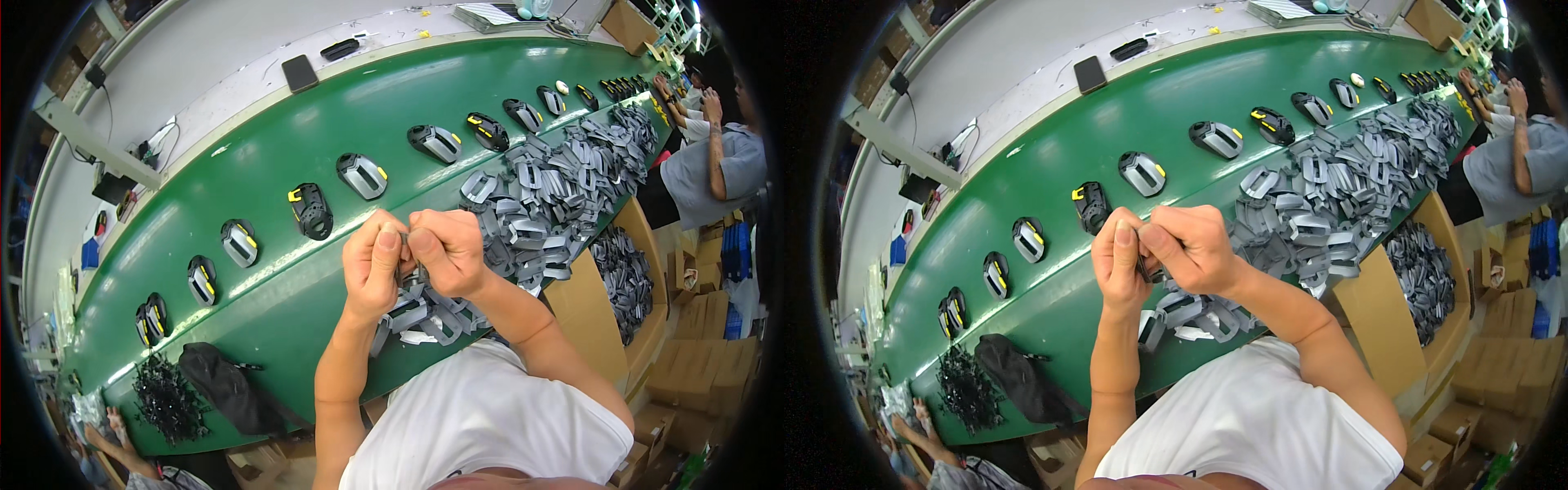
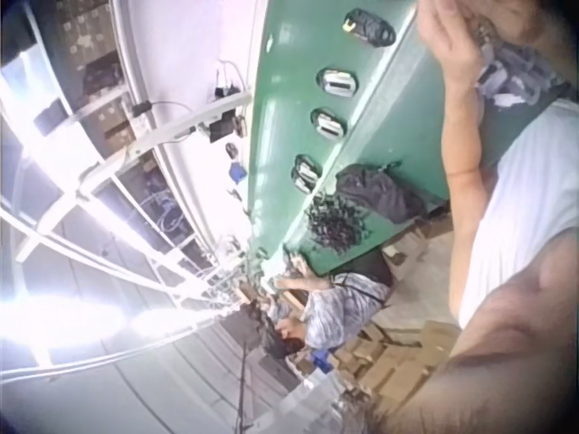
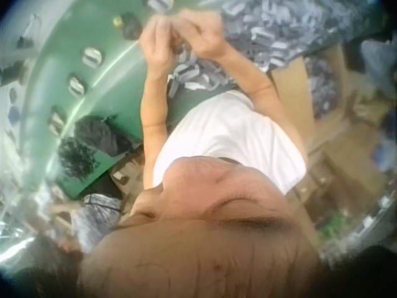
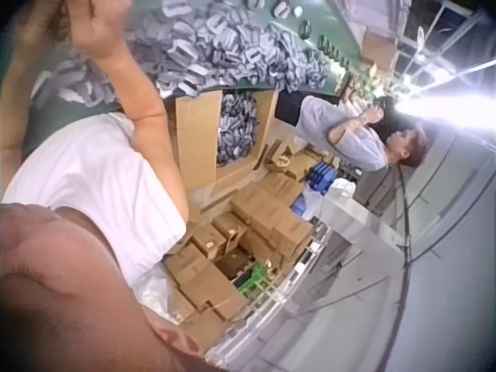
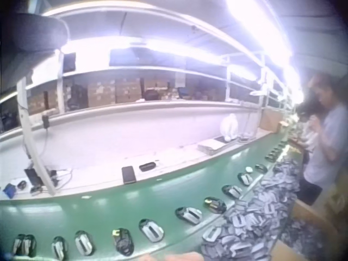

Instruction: The person assembles plastic housings for electronic components by hand, taking them from cardboard boxes and fitting them together.

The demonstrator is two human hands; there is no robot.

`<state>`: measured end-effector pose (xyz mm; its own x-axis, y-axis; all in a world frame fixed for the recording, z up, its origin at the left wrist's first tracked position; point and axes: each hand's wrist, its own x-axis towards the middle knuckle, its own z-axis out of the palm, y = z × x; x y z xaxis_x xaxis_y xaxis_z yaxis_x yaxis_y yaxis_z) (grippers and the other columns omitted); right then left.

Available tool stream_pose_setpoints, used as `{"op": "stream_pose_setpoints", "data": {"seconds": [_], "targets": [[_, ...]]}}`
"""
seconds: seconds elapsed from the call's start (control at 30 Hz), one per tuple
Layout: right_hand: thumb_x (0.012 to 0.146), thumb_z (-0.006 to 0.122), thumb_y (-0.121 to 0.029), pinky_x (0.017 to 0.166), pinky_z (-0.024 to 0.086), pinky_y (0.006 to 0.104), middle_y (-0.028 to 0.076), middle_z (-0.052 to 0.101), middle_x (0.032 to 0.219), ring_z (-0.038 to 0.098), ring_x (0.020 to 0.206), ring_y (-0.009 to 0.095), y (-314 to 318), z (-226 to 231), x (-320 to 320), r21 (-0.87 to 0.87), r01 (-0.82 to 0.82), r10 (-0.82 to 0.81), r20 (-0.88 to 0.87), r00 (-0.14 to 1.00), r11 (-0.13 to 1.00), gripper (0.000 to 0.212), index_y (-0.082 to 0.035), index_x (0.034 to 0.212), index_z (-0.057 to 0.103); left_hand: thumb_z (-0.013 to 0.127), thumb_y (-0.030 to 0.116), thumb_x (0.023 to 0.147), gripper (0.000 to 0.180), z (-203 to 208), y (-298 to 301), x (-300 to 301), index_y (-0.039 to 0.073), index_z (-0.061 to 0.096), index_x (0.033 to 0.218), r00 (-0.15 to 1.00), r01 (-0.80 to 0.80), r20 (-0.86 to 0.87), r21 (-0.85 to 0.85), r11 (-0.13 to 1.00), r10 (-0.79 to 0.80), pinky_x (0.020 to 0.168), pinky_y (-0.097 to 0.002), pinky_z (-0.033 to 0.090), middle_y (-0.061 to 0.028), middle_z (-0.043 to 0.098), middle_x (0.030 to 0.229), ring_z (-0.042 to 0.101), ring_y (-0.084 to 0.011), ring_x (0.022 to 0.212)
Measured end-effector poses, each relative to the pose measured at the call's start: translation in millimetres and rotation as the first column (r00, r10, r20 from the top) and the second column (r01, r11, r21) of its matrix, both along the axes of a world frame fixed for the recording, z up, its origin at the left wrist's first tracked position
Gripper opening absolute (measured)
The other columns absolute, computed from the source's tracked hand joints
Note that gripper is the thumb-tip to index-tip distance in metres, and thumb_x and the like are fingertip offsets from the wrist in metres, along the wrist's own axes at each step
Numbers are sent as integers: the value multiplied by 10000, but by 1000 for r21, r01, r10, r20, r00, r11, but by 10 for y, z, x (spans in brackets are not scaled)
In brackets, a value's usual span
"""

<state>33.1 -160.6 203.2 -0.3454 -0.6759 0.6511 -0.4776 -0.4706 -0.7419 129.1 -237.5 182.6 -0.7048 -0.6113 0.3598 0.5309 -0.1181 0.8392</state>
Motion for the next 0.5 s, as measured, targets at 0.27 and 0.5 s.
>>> {"op": "stream_pose_setpoints", "data": {"seconds": [0.27,0.5], "targets": [[971,394,-197,421,316,272,40,383,522,382,438,122,-41,-139,57,16,-53,48,212,976,998,376,-6,647,410,411,231,962,285,17,34,53,21,465,777,977,-199,0,-337,920,212,426,-192,276,-2,452,619,376,-41,483],[969,397,-194,419,317,267,35,383,521,384,440,113,-18,-155,36,34,-17,9,200,980,999,373,-2,649,413,412,233,964,283,65,46,32,22,466,783,976,-182,62,-302,936,210,431,-194,271,6,444,607,369,-39,484]]}}
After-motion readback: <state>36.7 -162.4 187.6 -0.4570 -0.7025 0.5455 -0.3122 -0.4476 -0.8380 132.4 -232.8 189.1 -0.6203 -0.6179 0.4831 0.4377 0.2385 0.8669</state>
